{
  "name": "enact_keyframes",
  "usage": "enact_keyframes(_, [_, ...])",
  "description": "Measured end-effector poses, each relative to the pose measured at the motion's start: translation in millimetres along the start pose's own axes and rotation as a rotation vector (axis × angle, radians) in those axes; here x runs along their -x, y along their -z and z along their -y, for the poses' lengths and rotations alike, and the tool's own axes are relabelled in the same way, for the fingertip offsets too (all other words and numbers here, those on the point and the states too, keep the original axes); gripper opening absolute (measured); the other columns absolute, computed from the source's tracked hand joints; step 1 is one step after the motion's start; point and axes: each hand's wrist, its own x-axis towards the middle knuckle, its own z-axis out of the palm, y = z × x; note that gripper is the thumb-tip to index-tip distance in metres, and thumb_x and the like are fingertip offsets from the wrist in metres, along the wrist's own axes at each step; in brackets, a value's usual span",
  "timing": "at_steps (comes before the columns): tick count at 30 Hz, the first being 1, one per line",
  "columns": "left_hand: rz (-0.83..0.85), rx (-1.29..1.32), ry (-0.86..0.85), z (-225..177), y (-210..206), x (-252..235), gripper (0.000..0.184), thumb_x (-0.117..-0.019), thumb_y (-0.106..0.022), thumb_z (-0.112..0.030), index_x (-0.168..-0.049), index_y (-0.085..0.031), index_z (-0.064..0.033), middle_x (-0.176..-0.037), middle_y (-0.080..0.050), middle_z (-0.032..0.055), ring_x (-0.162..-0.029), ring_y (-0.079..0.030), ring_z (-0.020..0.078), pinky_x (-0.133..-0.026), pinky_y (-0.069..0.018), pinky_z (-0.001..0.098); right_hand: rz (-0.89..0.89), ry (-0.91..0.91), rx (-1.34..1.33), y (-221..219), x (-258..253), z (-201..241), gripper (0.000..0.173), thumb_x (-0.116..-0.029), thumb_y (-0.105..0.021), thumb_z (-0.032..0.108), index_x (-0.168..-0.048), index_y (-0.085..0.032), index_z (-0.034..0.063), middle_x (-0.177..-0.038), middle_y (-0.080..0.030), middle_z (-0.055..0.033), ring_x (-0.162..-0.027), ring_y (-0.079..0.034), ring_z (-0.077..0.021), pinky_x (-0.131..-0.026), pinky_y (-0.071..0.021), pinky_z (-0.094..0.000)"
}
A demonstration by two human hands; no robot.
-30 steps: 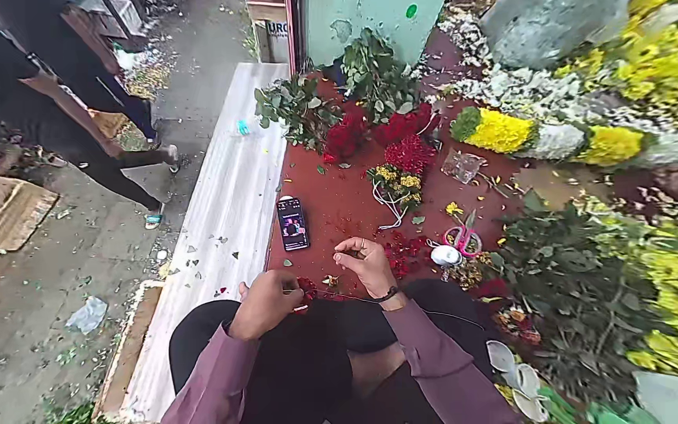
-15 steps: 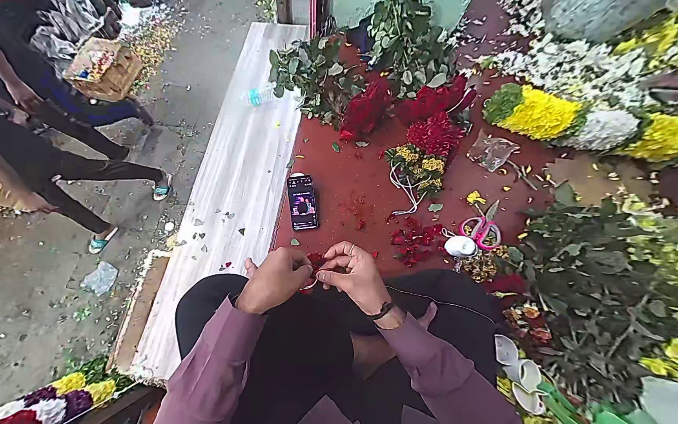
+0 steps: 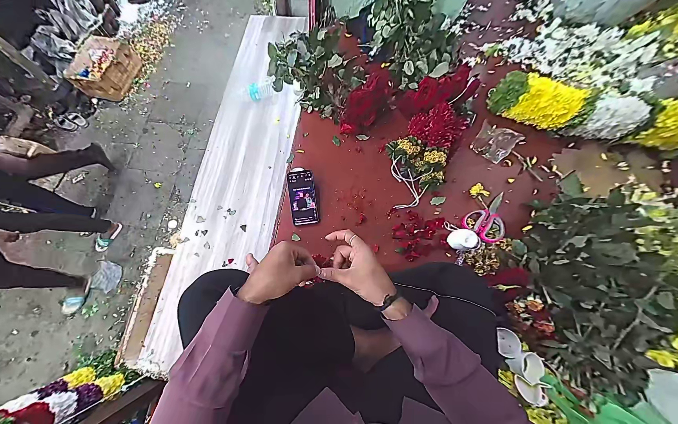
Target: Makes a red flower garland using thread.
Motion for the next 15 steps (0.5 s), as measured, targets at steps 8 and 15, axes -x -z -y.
enact_keyframes(8, [-0.069, -0.054, 0.045, 0.9, 0.2, -0.4, 0.021, -0.0933, -0.069, -0.025, -0.079, -0.07, -0.0095, -0.062, -0.062, -0.0026, -0.055, -0.057, 0.0075, -0.055, -0.05, 0.0307, 0.187, 0.057, -0.026, 20.8, -6.7, -10.0, 0.104, -0.0688, -0.093, 0.04, -0.156, -0.04, 0.0208, -0.129, -0.065, -0.0031, -0.115, -0.064, -0.0175, -0.092, -0.0585, -0.037])
enact_keyframes(15, [-0.217, -0.178, 0.184, -0.6, 15.9, 0.1, 0.026, -0.0894, -0.068, -0.031, -0.072, -0.067, -0.0113, -0.06, -0.06, -0.001, -0.055, -0.057, 0.0135, -0.056, -0.0481, 0.041, 0.24, 0.107, -0.007, 36.7, -9.5, -7.9, 0.018, -0.0927, -0.075, 0.026, -0.095, -0.078, 0.0086, -0.087, -0.074, 0.0006, -0.078, -0.069, -0.0064, -0.074, -0.0596, -0.0266])
